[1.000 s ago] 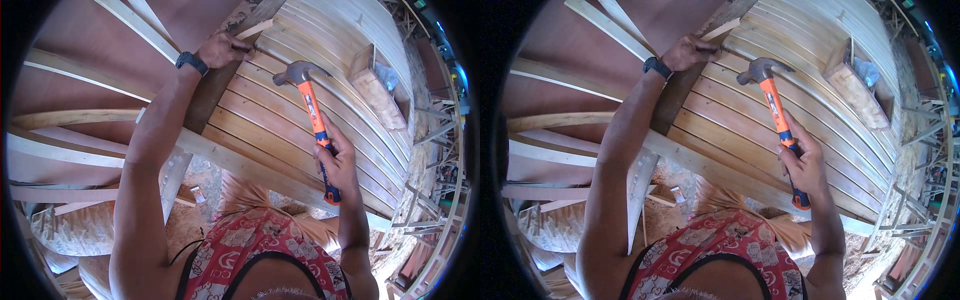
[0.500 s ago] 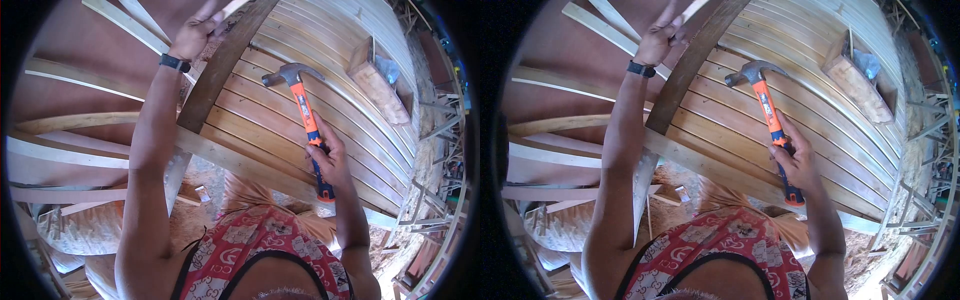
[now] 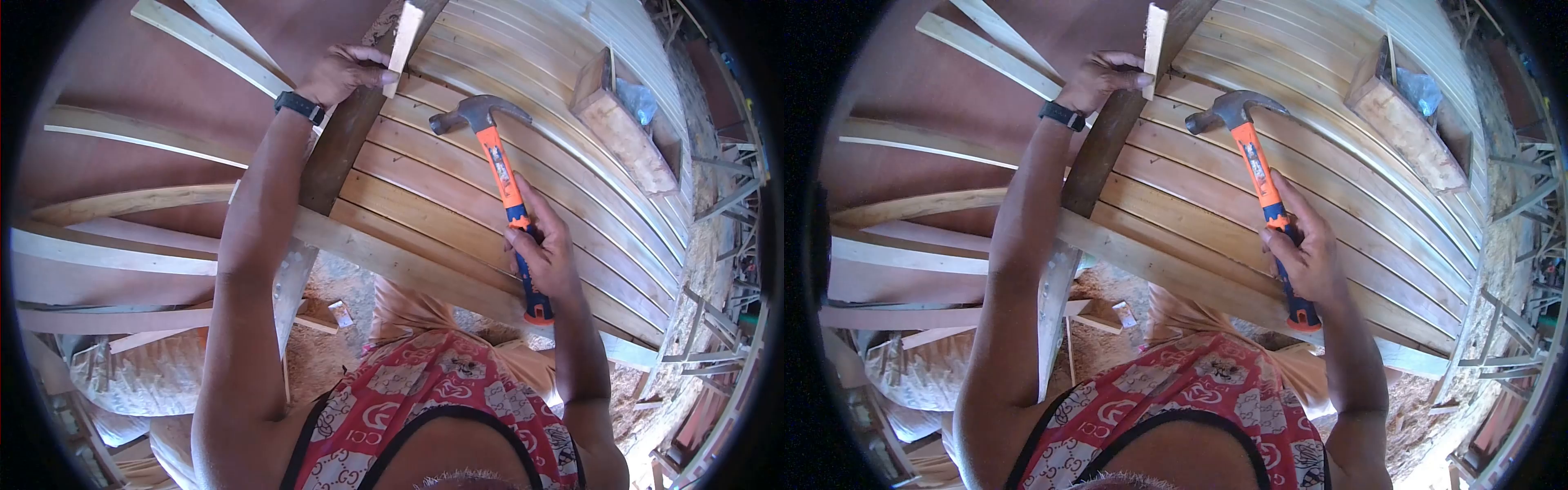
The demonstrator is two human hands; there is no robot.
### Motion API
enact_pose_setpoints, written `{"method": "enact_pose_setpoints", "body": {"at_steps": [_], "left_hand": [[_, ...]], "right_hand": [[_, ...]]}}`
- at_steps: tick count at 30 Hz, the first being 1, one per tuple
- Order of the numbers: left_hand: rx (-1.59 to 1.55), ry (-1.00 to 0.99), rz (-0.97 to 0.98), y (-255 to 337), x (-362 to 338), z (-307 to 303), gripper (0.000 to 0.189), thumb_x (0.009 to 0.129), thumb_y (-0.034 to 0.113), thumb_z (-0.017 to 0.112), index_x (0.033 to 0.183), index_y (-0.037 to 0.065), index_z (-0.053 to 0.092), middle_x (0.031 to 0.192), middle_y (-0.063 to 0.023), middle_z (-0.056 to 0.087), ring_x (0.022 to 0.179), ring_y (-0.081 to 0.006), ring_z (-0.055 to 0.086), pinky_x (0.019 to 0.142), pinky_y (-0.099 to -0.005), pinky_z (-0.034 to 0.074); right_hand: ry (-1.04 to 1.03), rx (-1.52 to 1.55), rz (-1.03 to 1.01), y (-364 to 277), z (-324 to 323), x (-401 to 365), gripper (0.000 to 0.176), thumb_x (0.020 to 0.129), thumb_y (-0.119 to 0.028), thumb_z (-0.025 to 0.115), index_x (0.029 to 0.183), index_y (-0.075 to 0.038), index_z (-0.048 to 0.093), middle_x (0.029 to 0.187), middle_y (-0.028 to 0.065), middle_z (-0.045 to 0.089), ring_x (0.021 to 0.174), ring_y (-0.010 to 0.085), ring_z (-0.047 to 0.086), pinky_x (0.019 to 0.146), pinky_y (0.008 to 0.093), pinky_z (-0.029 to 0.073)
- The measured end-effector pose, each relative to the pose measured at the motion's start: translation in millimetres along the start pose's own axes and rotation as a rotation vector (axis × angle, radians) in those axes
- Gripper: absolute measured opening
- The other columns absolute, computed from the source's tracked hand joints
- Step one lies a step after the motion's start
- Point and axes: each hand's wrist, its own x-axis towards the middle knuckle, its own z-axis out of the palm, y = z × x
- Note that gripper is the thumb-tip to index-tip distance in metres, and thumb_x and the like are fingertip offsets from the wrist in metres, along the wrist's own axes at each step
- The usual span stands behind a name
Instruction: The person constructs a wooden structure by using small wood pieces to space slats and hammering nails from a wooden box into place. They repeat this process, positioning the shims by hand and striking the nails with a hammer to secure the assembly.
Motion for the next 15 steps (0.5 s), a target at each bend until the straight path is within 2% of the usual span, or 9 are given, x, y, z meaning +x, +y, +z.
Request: {"method": "enact_pose_setpoints", "body": {"at_steps": [6, 9, 13, 15], "left_hand": [[0.054, -0.017, 0.101, -5, 3, 1, 0.023, 0.086, 0.013, 0.082, 0.106, 0.004, 0.077, 0.098, -0.0017, 0.076, 0.091, -0.0092, 0.066, 0.087, -0.028, 0.053], [0.19, -0.042, 0.074, -1, 0, 4, 0.024, 0.084, 0.017, 0.084, 0.103, 0.003, 0.077, 0.094, -0.0031, 0.076, 0.088, -0.0111, 0.065, 0.087, -0.028, 0.051], [0.193, -0.096, 0.094, 6, -3, 9, 0.022, 0.083, 0.016, 0.084, 0.1, 0.004, 0.078, 0.094, -0.0051, 0.076, 0.09, -0.0129, 0.066, 0.091, -0.0294, 0.051], [0.42, -0.11, 0.148, 8, -4, 8, 0.039, 0.08, 0.021, 0.086, 0.114, 0.006, 0.075, 0.109, -0.0085, 0.075, 0.103, -0.0197, 0.068, 0.099, -0.0343, 0.05]], "right_hand": [[-0.005, 0.006, 0.019, -3, 1, 0, 0.068, 0.093, 0.004, 0.059, 0.157, -0.01, 0.039, 0.078, 0.0016, 0.057, 0.057, 0.0078, 0.052, 0.054, 0.0256, 0.045], [-0.01, 0.016, 0.021, -2, 1, 0, 0.068, 0.093, 0.003, 0.059, 0.157, -0.01, 0.039, 0.078, 0.0014, 0.057, 0.057, 0.0079, 0.052, 0.054, 0.0257, 0.045], [-0.015, 0.024, 0.022, 0, -1, 0, 0.067, 0.094, 0.002, 0.06, 0.157, -0.01, 0.038, 0.077, 0.0012, 0.057, 0.057, 0.0078, 0.052, 0.054, 0.0254, 0.044], [-0.008, 0.012, 0.015, 1, 0, 0, 0.067, 0.094, 0.001, 0.06, 0.157, -0.01, 0.038, 0.077, 0.0011, 0.057, 0.057, 0.0078, 0.052, 0.054, 0.0253, 0.044]]}}
